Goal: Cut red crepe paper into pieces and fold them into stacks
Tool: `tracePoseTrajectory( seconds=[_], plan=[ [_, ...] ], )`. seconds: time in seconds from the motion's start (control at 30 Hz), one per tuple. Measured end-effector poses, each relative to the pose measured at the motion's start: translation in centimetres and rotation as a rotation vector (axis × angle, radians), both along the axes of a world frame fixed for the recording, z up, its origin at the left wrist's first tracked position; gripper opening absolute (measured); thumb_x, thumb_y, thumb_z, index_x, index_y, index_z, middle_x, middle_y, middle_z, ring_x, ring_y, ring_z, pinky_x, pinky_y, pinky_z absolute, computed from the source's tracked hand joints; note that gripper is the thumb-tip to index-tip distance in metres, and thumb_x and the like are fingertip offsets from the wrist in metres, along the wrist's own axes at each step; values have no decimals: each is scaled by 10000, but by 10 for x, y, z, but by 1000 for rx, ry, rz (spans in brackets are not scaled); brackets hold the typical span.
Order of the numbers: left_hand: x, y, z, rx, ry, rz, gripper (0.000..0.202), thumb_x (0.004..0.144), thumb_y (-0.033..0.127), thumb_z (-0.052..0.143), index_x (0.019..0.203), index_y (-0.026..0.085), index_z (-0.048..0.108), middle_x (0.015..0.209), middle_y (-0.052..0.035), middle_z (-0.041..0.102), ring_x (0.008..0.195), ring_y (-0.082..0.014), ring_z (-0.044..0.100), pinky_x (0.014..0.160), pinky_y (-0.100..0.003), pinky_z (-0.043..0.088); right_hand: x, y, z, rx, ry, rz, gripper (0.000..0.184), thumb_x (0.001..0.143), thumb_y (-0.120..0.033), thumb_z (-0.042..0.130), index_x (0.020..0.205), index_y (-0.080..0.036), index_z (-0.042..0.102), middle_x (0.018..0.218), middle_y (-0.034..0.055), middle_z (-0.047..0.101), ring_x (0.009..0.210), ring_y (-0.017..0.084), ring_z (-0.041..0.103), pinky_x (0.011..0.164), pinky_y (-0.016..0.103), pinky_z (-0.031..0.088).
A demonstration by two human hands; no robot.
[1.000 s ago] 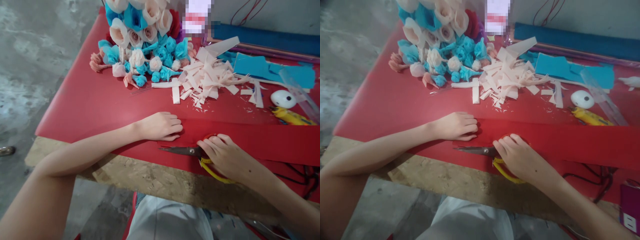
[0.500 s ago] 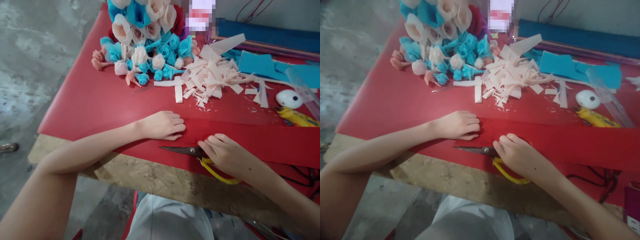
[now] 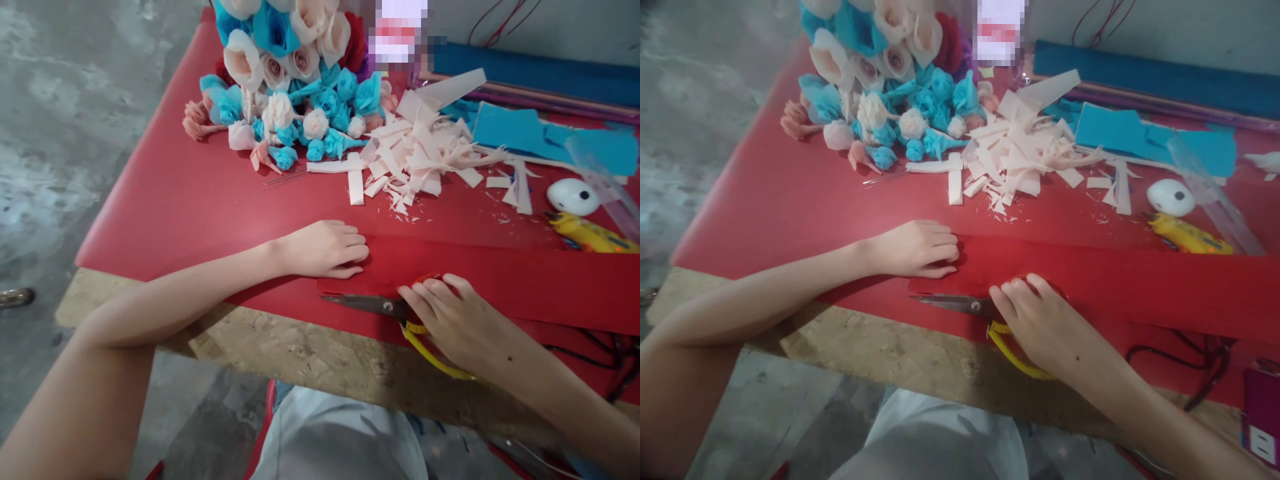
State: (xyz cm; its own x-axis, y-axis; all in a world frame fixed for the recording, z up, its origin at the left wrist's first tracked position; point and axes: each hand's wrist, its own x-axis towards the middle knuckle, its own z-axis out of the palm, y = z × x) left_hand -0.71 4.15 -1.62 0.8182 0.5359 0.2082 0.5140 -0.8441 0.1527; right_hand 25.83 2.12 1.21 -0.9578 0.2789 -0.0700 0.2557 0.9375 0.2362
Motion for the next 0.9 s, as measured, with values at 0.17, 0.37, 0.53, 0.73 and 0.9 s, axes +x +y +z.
tracePoseTrajectory(
  seconds=[0.17, 0.37, 0.53, 0.73, 0.9],
  plan=[
    [-3, 3, 4, -150, -72, 18, 200, 909, 262, 414, 805, 157, 548, 759, -44, 608, 686, -134, 527, 650, -250, 403, 14, -10, 4, -30, 12, -75, 409, 764, -160, 420, 1133, -26, 536, 956, 158, 629, 887, 280, 498, 853, 433, 332],
    [-6, -6, 23, -265, -6, 181, 172, 874, 276, 504, 980, 150, 552, 935, -65, 592, 842, -164, 550, 763, -272, 436, 36, -15, 9, -84, 80, -135, 400, 706, -118, 410, 1069, -91, 575, 866, 122, 643, 840, 257, 494, 815, 411, 338],
    [-5, -20, 40, -244, 225, 399, 399, 800, 357, 611, 1105, 125, 503, 1028, -99, 557, 908, -236, 542, 761, -331, 443, 53, -13, 4, -95, 98, -180, 400, 693, -96, 387, 1038, -110, 591, 835, 112, 655, 833, 246, 509, 810, 403, 336],
    [-7, -19, 39, -365, 211, 429, 328, 806, 321, 601, 1074, 149, 522, 889, -61, 635, 822, -222, 608, 699, -309, 447, 59, -10, -4, -121, 146, -139, 362, 719, -117, 393, 1038, -101, 562, 818, 112, 648, 812, 250, 525, 794, 408, 359],
    [3, -34, 46, -268, 207, 361, 43, 823, 165, 522, 800, 166, 559, 760, -25, 632, 671, -176, 602, 583, -274, 448, 68, -5, 5, -201, 323, -193, 391, 714, -93, 417, 1096, -117, 496, 806, 96, 596, 776, 237, 528, 773, 394, 405]
  ],
)
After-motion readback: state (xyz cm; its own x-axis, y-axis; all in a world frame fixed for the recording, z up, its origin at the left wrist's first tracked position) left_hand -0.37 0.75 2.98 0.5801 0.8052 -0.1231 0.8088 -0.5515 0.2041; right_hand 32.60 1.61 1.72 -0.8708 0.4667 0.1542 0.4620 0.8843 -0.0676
